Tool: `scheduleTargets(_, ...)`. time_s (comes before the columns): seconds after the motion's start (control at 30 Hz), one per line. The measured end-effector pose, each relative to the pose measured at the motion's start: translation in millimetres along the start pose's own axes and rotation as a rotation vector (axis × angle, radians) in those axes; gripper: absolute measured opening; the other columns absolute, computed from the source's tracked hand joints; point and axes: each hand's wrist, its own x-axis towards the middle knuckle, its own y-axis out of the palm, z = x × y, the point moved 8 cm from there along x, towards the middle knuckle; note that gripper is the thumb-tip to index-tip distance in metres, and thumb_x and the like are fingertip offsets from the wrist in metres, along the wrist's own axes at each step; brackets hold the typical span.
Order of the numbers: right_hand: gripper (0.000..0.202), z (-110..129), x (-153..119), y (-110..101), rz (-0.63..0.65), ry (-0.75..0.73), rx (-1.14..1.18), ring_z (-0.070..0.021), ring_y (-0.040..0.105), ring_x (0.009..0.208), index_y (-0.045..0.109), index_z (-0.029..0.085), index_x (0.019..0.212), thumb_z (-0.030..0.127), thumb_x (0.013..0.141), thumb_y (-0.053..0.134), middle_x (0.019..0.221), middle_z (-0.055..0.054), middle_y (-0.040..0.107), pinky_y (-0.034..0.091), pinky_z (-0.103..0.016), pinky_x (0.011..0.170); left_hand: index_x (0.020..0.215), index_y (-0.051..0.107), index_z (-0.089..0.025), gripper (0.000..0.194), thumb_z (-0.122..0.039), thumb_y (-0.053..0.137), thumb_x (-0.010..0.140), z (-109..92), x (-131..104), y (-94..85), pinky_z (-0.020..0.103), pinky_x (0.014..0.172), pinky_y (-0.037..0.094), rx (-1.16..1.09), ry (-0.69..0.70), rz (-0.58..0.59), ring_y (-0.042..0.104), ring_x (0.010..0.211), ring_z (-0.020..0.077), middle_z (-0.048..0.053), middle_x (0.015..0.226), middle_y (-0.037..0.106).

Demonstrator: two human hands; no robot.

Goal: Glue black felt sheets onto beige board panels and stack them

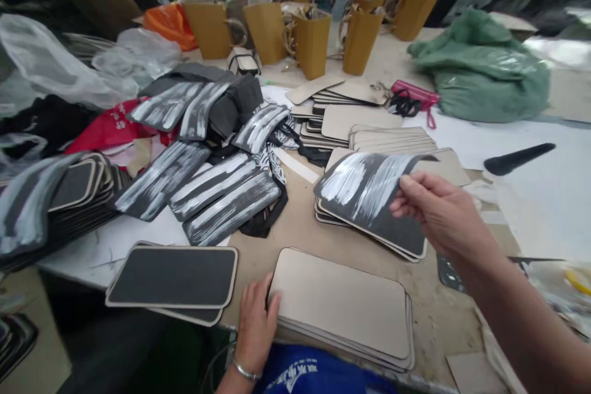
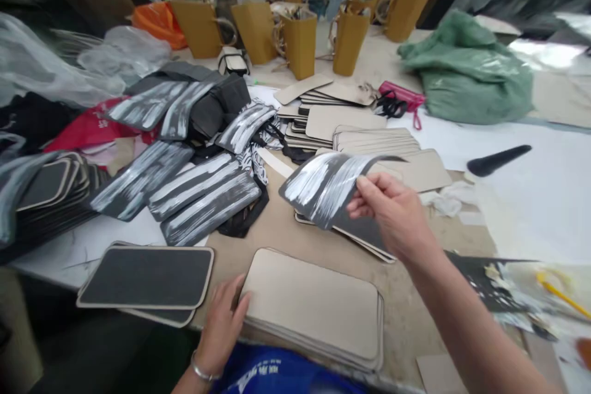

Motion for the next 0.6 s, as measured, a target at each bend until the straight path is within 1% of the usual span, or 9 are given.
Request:
scheduleTargets(0.07, 0.035, -16, -31, 0, 0.0, 0.107, 0.046, -0.0089, 0.056, 0.049, 0.056, 0.016, 0.067, 0.047, 0.063, 0.071, 0.057, 0.0, 0.061, 0.046, -0.019, 0.048, 0.106, 0.053, -0.017, 0.024, -0.024, 0.049, 0.083, -23, 1, -17.9, 0.041, 0.076, 0.053, -0.006, 0.122, -0.071, 0.058, 0.091, 0.0227, 0.01, 0.096, 0.06)
scheduleTargets(0.13, 0.036, -34, -57, 4, 0.005, 0.206, 0.118, -0.0085, 0.056, 0.05, 0.056, 0.016, 0.067, 0.047, 0.062, 0.072, 0.057, 0.0, 0.061, 0.047, -0.018, 0.048, 0.104, 0.052, -0.017, 0.022, -0.018, 0.051, 0.083, -57, 8, -38.9, 0.036, 0.079, 0.052, -0.068, 0.298, -0.157, 0.058, 0.094, 0.02, 0.009, 0.096, 0.06)
scheduleTargets(0.17, 0.036, -42, -69, 6, 0.006, 0.244, 0.158, -0.0081, 0.056, 0.05, 0.055, 0.015, 0.067, 0.047, 0.062, 0.072, 0.057, 0.0, 0.06, 0.046, -0.018, 0.048, 0.104, 0.051, -0.016, 0.023, -0.015, 0.052, 0.081, -76, 13, -50.2, 0.033, 0.08, 0.052, -0.106, 0.396, -0.203, 0.058, 0.095, 0.0185, 0.009, 0.095, 0.06)
scheduleTargets(0.23, 0.036, -54, -88, 11, 0.01, 0.298, 0.237, -0.0072, 0.055, 0.05, 0.055, 0.015, 0.067, 0.046, 0.063, 0.072, 0.057, 0.001, 0.06, 0.046, -0.017, 0.048, 0.105, 0.049, -0.015, 0.029, -0.009, 0.056, 0.078, -109, 21, -71.4, 0.032, 0.082, 0.051, -0.153, 0.576, -0.282, 0.057, 0.096, 0.0175, 0.009, 0.096, 0.06)
scheduleTargets(0.3, 0.036, -62, -104, 15, 0.007, 0.334, 0.303, -0.0066, 0.055, 0.05, 0.054, 0.015, 0.066, 0.046, 0.062, 0.073, 0.057, 0.001, 0.059, 0.046, -0.016, 0.048, 0.105, 0.048, -0.016, 0.034, -0.006, 0.059, 0.075, -132, 27, -87.8, 0.032, 0.081, 0.051, -0.167, 0.731, -0.329, 0.057, 0.095, 0.0172, 0.009, 0.095, 0.06)
scheduleTargets(0.33, 0.036, -64, -110, 16, 0.003, 0.346, 0.331, -0.0064, 0.054, 0.05, 0.054, 0.015, 0.066, 0.045, 0.062, 0.073, 0.057, 0.001, 0.059, 0.046, -0.016, 0.048, 0.105, 0.048, -0.017, 0.034, -0.006, 0.06, 0.075, -140, 28, -93.8, 0.032, 0.08, 0.051, -0.163, 0.795, -0.337, 0.057, 0.093, 0.0169, 0.008, 0.093, 0.06)
scheduleTargets(0.4, 0.037, -67, -120, 19, -0.004, 0.353, 0.376, -0.0065, 0.054, 0.05, 0.053, 0.015, 0.065, 0.045, 0.061, 0.074, 0.057, 0.001, 0.058, 0.046, -0.016, 0.048, 0.104, 0.049, -0.017, 0.033, -0.005, 0.059, 0.075, -148, 29, -101.9, 0.032, 0.076, 0.051, -0.14, 0.897, -0.324, 0.057, 0.087, 0.0161, 0.007, 0.088, 0.059)
scheduleTargets(0.5, 0.037, -64, -129, 19, -0.007, 0.331, 0.419, -0.0069, 0.054, 0.05, 0.052, 0.015, 0.065, 0.045, 0.062, 0.073, 0.057, 0.001, 0.058, 0.045, -0.017, 0.048, 0.103, 0.052, -0.017, 0.031, -0.002, 0.053, 0.076, -156, 27, -108.8, 0.031, 0.071, 0.05, -0.108, 1.003, -0.267, 0.056, 0.079, 0.0154, 0.006, 0.082, 0.059)
scheduleTargets(0.6, 0.037, -58, -134, 16, -0.004, 0.269, 0.443, -0.0073, 0.054, 0.052, 0.052, 0.016, 0.066, 0.047, 0.064, 0.07, 0.058, 0.001, 0.058, 0.046, -0.018, 0.05, 0.1, 0.054, -0.017, 0.029, -0.001, 0.05, 0.076, -168, 24, -114.8, 0.03, 0.068, 0.049, -0.098, 1.075, -0.219, 0.055, 0.076, 0.0158, 0.006, 0.078, 0.059)
